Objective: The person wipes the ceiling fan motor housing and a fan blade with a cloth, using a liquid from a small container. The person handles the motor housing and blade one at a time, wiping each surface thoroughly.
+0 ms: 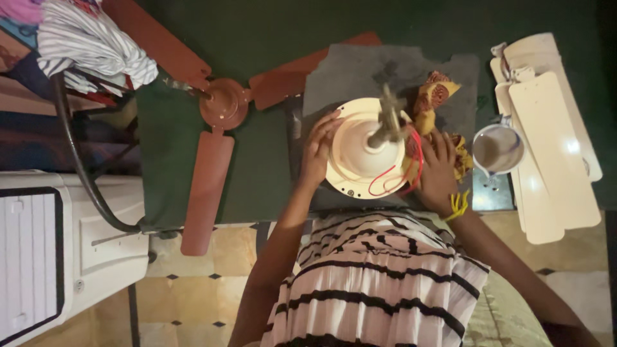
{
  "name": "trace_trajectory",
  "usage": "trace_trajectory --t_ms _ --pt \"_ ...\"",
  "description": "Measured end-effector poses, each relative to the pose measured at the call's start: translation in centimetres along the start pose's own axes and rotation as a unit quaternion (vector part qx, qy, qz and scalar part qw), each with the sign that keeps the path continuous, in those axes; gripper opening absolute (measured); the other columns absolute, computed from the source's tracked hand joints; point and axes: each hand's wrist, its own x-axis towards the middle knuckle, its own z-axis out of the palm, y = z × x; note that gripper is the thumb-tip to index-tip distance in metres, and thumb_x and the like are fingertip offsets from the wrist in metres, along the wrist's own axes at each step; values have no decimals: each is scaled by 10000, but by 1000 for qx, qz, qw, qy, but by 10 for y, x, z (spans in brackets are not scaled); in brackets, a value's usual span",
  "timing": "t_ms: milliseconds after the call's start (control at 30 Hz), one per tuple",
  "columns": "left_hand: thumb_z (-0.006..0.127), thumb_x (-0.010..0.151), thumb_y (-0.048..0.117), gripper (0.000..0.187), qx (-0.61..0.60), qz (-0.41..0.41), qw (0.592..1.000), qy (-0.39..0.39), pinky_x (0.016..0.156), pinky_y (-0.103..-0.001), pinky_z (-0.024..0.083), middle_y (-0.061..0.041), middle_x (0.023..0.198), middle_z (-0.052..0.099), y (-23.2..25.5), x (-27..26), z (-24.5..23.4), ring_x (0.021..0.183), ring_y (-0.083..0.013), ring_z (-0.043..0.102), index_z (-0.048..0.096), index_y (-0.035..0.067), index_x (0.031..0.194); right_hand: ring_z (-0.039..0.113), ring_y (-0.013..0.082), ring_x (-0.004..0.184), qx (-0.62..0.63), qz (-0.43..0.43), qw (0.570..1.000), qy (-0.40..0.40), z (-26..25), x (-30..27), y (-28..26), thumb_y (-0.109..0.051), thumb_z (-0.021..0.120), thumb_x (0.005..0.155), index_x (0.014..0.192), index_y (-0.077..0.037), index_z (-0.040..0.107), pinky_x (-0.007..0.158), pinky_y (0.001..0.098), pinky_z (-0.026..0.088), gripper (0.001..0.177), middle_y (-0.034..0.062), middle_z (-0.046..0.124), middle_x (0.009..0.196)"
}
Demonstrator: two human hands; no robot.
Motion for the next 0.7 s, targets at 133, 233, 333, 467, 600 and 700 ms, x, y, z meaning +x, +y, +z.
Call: trace_trajectory --t_ms 133,233,333,467,600,700 --pt "438 1133 147 320 -18 10 999 43 1246 -404 381 -149 1486 577 0 -13 7 1453 -289 510 625 26 1363 299 497 1441 -38 8 999 10 14 -49 -28 -300 568 866 1299 -96 607 1203 660 182 480 236 431 1505" --pt "430 1130 150 328 105 9 991 82 1222 -407 398 -152 1471 602 3 -20 11 1418 -306 543 625 32 1366 363 470 1429 -29 2 999 30 25 -67 -47 -277 675 851 1292 -94 628 1191 669 231 480 181 469 1516" --pt "417 1129 152 340 132 -15 985 107 1212 -410 401 -153 1480 583 5 -24 17 1412 -321 540 602 36 1390 404 452 1424 -10 -19 997 71 33 -71 -63 -224 772 870 1266 -56 630 1196 655 291 453 141 505 1540" --pt "383 1134 146 371 157 -3 982 101 1228 -415 354 -159 1521 513 7 -30 14 1449 -323 472 545 37 1450 435 439 1376 -14 -47 992 113 43 -55 -87 -203 805 866 1179 -93 632 1141 646 355 374 124 545 1492" --pt "387 1136 149 373 144 8 986 82 1243 -415 346 -153 1533 510 7 -28 10 1456 -318 470 537 41 1460 509 401 1251 -80 -104 984 120 43 -23 -103 -253 799 818 1165 -113 716 1037 591 426 383 65 600 1421" --pt "402 1127 144 371 170 10 983 74 1230 -416 357 -153 1530 516 6 -28 11 1445 -326 475 553 37 1448 550 342 1167 -61 -112 983 134 35 -11 -105 -199 807 873 1142 -68 751 1006 534 485 304 73 642 1350"
